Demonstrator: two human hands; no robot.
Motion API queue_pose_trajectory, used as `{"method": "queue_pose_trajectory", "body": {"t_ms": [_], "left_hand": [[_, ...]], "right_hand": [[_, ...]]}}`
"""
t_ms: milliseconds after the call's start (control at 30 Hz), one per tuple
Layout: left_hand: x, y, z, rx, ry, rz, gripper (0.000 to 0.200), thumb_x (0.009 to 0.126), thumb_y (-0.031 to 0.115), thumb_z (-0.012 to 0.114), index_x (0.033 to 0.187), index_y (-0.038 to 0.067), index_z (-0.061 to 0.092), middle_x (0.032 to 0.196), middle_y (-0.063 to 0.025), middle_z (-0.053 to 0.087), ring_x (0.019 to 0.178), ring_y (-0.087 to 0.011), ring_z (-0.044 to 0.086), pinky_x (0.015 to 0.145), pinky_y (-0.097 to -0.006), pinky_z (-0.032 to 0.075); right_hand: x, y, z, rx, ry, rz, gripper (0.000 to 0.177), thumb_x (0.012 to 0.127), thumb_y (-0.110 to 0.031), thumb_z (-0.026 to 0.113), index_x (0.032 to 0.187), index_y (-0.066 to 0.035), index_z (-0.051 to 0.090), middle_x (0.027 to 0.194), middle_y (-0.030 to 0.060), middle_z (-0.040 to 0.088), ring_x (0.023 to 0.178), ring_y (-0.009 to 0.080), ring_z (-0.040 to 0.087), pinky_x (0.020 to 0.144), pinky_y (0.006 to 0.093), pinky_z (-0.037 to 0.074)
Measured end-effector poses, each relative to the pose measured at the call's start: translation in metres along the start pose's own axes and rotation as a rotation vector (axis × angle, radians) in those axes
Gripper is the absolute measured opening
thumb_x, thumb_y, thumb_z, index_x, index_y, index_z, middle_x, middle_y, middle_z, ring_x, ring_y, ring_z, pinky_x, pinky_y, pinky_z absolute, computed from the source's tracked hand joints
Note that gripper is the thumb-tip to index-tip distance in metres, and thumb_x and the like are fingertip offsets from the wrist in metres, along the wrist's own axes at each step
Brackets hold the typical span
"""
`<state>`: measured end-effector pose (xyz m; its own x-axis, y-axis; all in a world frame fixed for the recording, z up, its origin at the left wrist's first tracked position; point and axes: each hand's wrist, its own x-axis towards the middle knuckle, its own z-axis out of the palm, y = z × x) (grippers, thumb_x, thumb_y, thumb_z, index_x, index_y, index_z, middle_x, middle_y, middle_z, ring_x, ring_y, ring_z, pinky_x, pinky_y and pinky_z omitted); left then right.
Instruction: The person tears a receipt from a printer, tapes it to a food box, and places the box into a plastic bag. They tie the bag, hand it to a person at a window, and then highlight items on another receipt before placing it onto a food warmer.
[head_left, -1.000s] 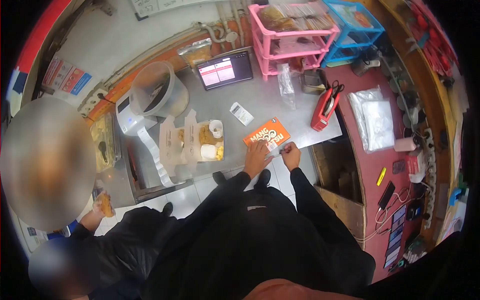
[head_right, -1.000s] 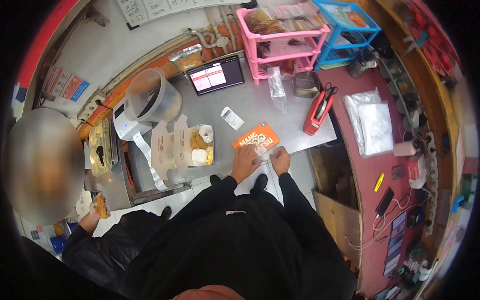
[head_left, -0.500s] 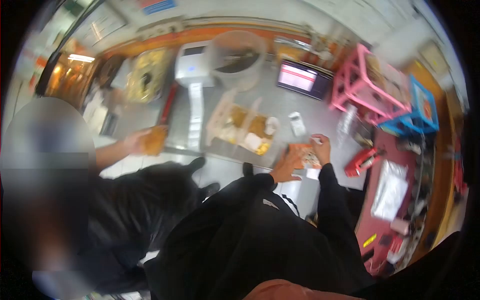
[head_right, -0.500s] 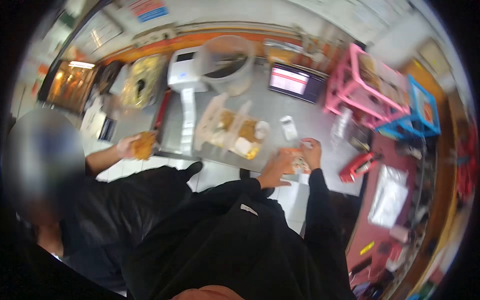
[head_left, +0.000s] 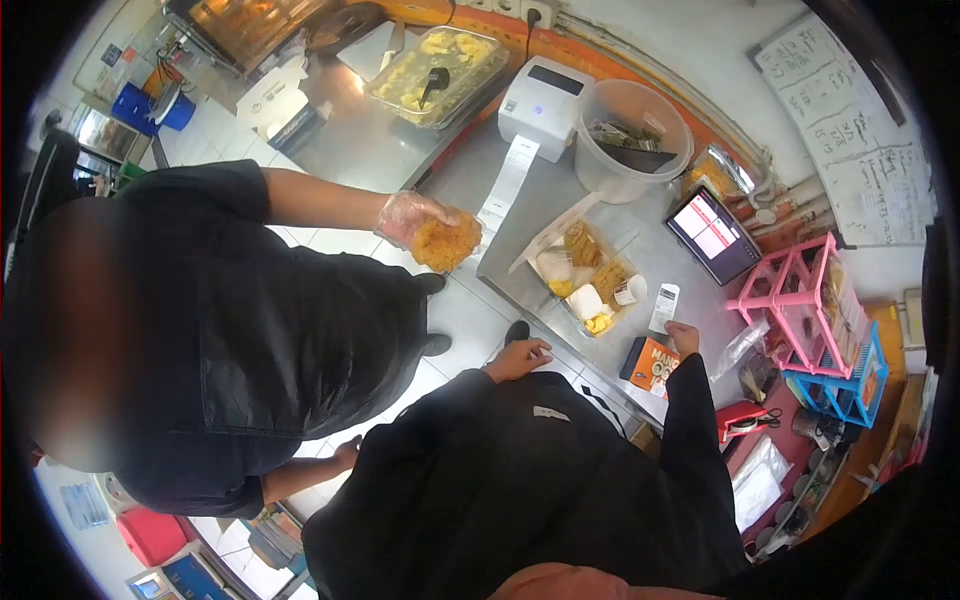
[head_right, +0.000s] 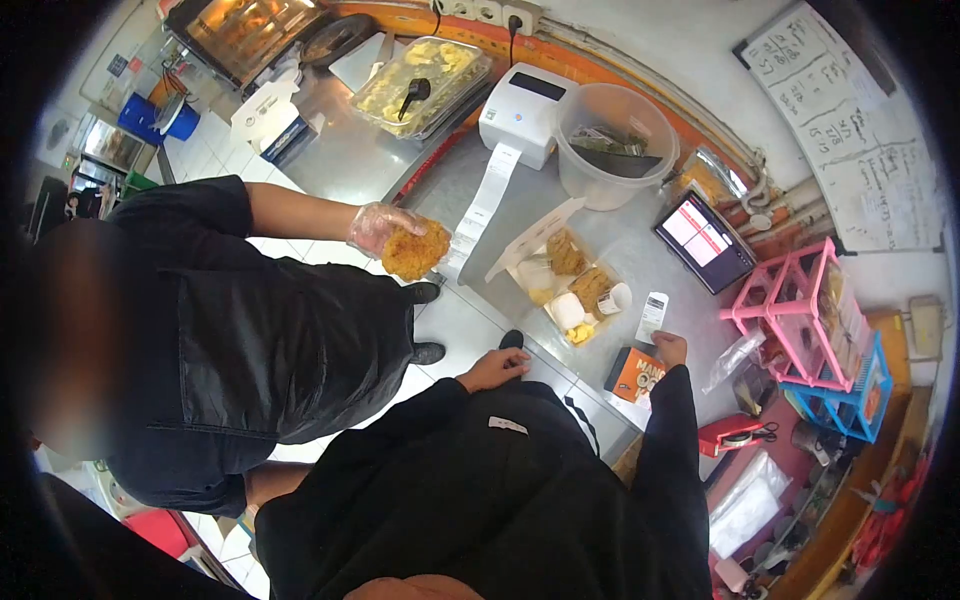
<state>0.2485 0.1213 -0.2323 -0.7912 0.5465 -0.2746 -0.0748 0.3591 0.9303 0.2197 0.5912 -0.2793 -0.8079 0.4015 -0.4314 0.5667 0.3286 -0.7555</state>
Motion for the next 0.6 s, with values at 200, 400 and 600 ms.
{"method": "queue_pose_trajectory", "body": {"t_ms": [200,400,600], "left_hand": [[0.019,0.002,-0.025,-0.062,0.065,-0.009,0.036,0.088,0.035,0.067,0.114,0.009,0.064,0.086,-0.0092,0.069,0.074,-0.0214,0.064,0.070,-0.0342,0.051],[0.035,0.014,-0.057,-0.009,-0.029,0.050,0.031,0.089,0.035,0.067,0.103,0.008,0.067,0.083,-0.0091,0.068,0.068,-0.0210,0.063,0.066,-0.0338,0.050],[0.051,0.031,-0.076,-0.034,-0.151,0.010,0.030,0.090,0.033,0.066,0.094,0.003,0.068,0.082,-0.0063,0.068,0.074,-0.0135,0.061,0.067,-0.0307,0.048]], "right_hand": [[-0.008,-0.020,0.012,0.008,0.177,-0.040,0.022,0.075,-0.007,0.075,0.096,0.000,0.074,0.076,0.0039,0.068,0.063,0.0105,0.059,0.054,0.0257,0.047],[-0.021,-0.024,0.017,0.373,0.243,0.022,0.028,0.076,0.002,0.069,0.104,0.001,0.068,0.090,0.0089,0.066,0.070,0.0149,0.063,0.061,0.0265,0.054],[-0.038,-0.008,0.014,0.511,0.263,0.141,0.029,0.084,0.004,0.057,0.112,0.002,0.066,0.096,0.0113,0.065,0.085,0.0190,0.065,0.066,0.0285,0.057]]}}
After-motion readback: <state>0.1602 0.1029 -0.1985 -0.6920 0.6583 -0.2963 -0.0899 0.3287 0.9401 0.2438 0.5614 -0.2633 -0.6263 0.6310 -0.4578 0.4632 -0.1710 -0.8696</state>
